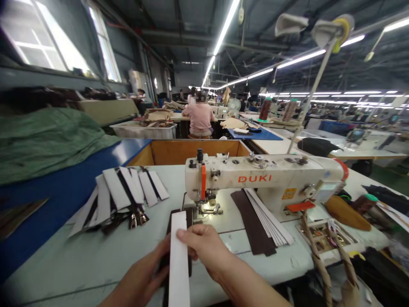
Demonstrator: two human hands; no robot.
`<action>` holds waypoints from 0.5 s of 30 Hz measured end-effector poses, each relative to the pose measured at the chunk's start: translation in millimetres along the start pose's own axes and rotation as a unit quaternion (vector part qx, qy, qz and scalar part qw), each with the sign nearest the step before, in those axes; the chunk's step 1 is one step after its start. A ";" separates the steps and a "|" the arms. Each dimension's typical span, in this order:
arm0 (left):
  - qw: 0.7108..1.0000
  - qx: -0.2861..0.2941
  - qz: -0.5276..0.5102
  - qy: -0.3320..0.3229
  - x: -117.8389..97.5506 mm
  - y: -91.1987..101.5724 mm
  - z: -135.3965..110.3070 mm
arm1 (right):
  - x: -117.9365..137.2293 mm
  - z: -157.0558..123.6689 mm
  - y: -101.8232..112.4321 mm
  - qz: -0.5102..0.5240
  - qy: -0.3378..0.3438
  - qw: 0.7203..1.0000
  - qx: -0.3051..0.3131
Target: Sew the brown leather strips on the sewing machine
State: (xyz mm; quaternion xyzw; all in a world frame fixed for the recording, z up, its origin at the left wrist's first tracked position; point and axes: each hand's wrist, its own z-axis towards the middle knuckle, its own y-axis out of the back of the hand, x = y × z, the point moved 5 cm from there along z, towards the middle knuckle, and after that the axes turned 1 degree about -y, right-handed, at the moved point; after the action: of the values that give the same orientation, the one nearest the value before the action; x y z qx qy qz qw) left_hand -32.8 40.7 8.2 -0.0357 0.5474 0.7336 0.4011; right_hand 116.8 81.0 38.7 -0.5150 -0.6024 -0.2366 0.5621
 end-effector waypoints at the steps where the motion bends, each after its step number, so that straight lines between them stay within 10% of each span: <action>1: 0.999 0.001 -0.029 0.026 0.8 0.0 0.3 | -9.8 12.8 0.0 -0.017 -0.011 1.000 -0.007; 6: 0.997 -0.032 -0.024 0.061 5.3 2.4 2.5 | -47.2 51.5 8.3 -0.082 -0.073 0.994 -0.006; 15: 0.961 0.005 0.220 -0.166 -10.0 -4.6 23.6 | -55.1 62.3 20.4 -0.124 -0.099 0.987 0.030</action>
State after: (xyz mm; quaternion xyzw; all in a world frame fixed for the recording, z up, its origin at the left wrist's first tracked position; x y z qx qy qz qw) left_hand -14.0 55.2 19.0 0.2104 0.4710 0.7967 0.3150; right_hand 98.9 122.6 -34.1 -0.4403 -0.7212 -0.2340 0.4809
